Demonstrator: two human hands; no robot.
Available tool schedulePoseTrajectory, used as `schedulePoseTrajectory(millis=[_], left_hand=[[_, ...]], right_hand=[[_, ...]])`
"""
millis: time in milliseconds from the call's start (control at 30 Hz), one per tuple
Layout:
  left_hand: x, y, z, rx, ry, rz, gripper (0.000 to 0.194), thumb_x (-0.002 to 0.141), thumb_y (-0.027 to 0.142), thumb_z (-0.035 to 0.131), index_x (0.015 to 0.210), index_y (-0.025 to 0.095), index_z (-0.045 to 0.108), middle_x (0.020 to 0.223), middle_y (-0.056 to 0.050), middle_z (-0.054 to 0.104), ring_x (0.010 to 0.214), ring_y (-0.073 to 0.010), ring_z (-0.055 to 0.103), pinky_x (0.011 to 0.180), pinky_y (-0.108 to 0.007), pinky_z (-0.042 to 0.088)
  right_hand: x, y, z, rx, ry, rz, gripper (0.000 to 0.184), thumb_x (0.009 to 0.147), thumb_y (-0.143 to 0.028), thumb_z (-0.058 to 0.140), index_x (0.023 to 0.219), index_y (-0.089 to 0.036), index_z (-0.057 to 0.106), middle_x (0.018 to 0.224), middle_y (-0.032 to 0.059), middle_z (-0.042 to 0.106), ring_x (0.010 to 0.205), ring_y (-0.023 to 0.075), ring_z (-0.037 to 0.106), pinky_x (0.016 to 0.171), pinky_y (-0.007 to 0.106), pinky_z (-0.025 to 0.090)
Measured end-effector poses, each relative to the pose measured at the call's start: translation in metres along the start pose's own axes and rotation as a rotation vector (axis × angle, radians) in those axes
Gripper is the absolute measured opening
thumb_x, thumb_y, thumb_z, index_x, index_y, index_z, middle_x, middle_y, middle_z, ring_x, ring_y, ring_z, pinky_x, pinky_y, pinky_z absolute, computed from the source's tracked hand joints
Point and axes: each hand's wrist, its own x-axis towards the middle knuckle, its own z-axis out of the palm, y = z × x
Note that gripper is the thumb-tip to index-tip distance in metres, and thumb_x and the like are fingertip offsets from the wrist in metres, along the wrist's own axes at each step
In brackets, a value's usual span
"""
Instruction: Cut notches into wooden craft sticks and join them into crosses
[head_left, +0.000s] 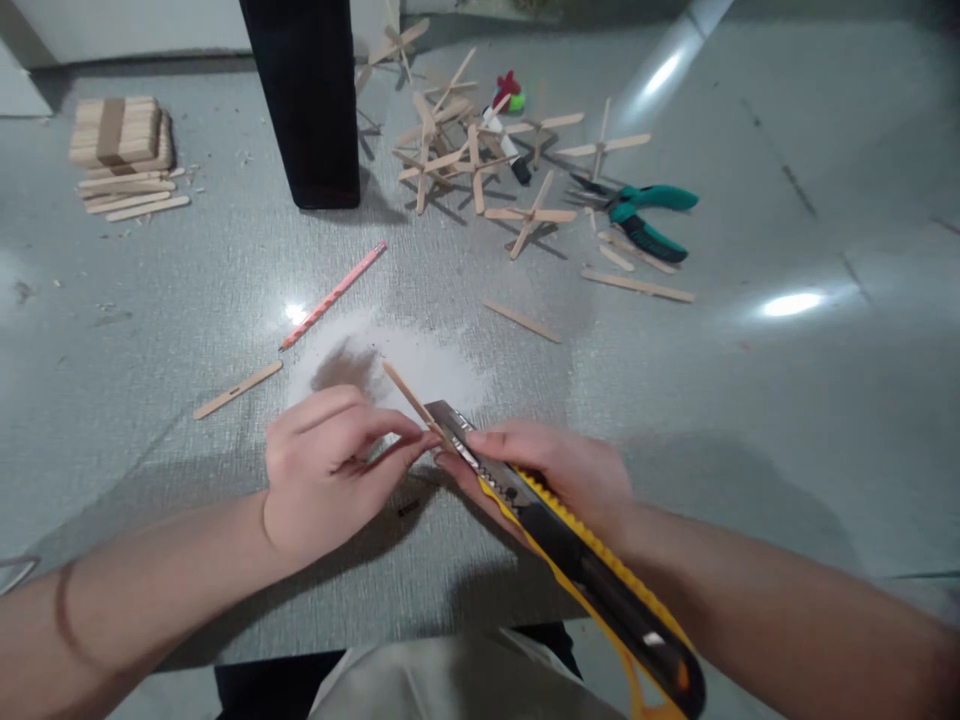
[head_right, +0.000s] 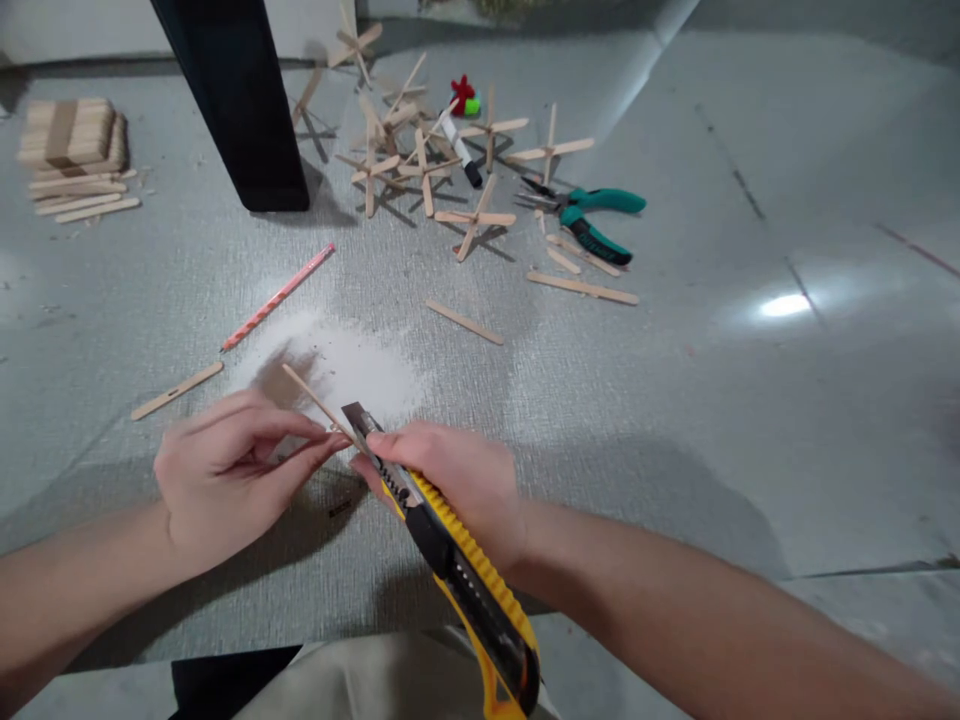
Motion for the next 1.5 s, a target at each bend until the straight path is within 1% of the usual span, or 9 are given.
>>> schedulePoseTrajectory(millis=[267,433,633,767,867,1067,1267,1400,1500], left_hand=[[-0.0003,-0.0002,0.0008,-0.021,0.000,0.076,0.013,0.090,0.020,0.081,0.097,0.027,0.073,0.065,0.006,0.064,0.051,-0.0083,0.055,0.043,-0.025,0.042],[0.0007,-0.0018,-0.0008,-0.031,-0.052,0.114,0.008,0.092,0.021,0.078,0.093,0.026,0.072,0.063,0.006,0.061,0.052,-0.0086,0.055,0.045,-0.025,0.041],[0.0014,-0.0025,-0.0019,-0.003,-0.002,0.152,0.013,0.090,0.021,0.081,0.098,0.025,0.071,0.067,0.006,0.062,0.052,-0.0076,0.055,0.045,-0.024,0.043],[0.0013,-0.0026,-0.0027,0.012,0.004,0.176,0.015,0.090,0.022,0.081,0.102,0.026,0.072,0.069,0.005,0.065,0.054,-0.0087,0.057,0.045,-0.025,0.043],[0.0027,-0.0018,-0.0018,0.000,-0.004,0.150,0.015,0.089,0.022,0.083,0.098,0.026,0.072,0.068,0.006,0.065,0.052,-0.0085,0.056,0.044,-0.025,0.043],[0.0031,0.0003,0.0005,-0.094,-0.001,0.067,0.010,0.092,0.022,0.078,0.090,0.029,0.072,0.065,0.007,0.067,0.053,-0.0098,0.059,0.046,-0.027,0.047],[0.0011,-0.0008,-0.0014,0.005,0.019,0.108,0.012,0.089,0.026,0.082,0.092,0.030,0.071,0.064,0.008,0.064,0.051,-0.0087,0.058,0.043,-0.026,0.045],[0.0011,-0.0024,-0.0023,0.039,0.028,0.144,0.012,0.091,0.025,0.081,0.096,0.029,0.071,0.067,0.007,0.065,0.052,-0.0084,0.059,0.043,-0.026,0.044],[0.0013,-0.0027,-0.0033,0.008,-0.024,0.165,0.010,0.092,0.024,0.080,0.095,0.028,0.071,0.067,0.006,0.067,0.052,-0.0089,0.058,0.043,-0.027,0.042]], right_hand=[[0.0010,-0.0021,0.0023,0.013,0.065,-0.034,0.021,0.098,-0.026,0.069,0.078,-0.028,0.063,0.056,-0.0063,0.068,0.047,0.0132,0.066,0.040,0.028,0.041],[-0.0001,-0.0011,0.0023,0.033,0.036,-0.050,0.014,0.099,-0.026,0.068,0.085,-0.027,0.066,0.066,-0.0048,0.075,0.055,0.0144,0.071,0.046,0.026,0.048],[0.0030,-0.0038,0.0007,0.075,-0.052,0.035,0.037,0.103,-0.029,0.059,0.066,-0.028,0.060,0.051,-0.0054,0.061,0.043,0.0125,0.061,0.036,0.026,0.041],[0.0004,-0.0034,0.0012,0.115,0.037,0.007,0.016,0.095,-0.023,0.071,0.081,-0.029,0.067,0.064,-0.0049,0.073,0.051,0.0140,0.069,0.046,0.025,0.052],[-0.0019,-0.0030,0.0020,0.126,0.090,0.004,0.014,0.092,-0.018,0.074,0.087,-0.028,0.067,0.073,-0.0038,0.079,0.058,0.0148,0.075,0.054,0.023,0.059],[-0.0041,-0.0026,0.0011,0.073,0.076,0.009,0.008,0.094,-0.025,0.073,0.088,-0.028,0.068,0.072,-0.0032,0.079,0.056,0.0171,0.075,0.051,0.026,0.060],[-0.0054,0.0000,0.0000,0.124,0.009,0.022,0.005,0.095,-0.027,0.071,0.091,-0.029,0.069,0.073,-0.0020,0.079,0.053,0.0176,0.074,0.044,0.027,0.058],[-0.0051,0.0003,0.0011,0.173,0.086,0.001,0.016,0.090,-0.023,0.078,0.099,-0.030,0.067,0.076,-0.0007,0.081,0.060,0.0199,0.078,0.051,0.028,0.063],[-0.0047,-0.0008,0.0013,0.166,0.076,0.024,0.012,0.091,-0.024,0.077,0.096,-0.031,0.068,0.078,-0.0014,0.081,0.057,0.0195,0.076,0.049,0.028,0.062]])
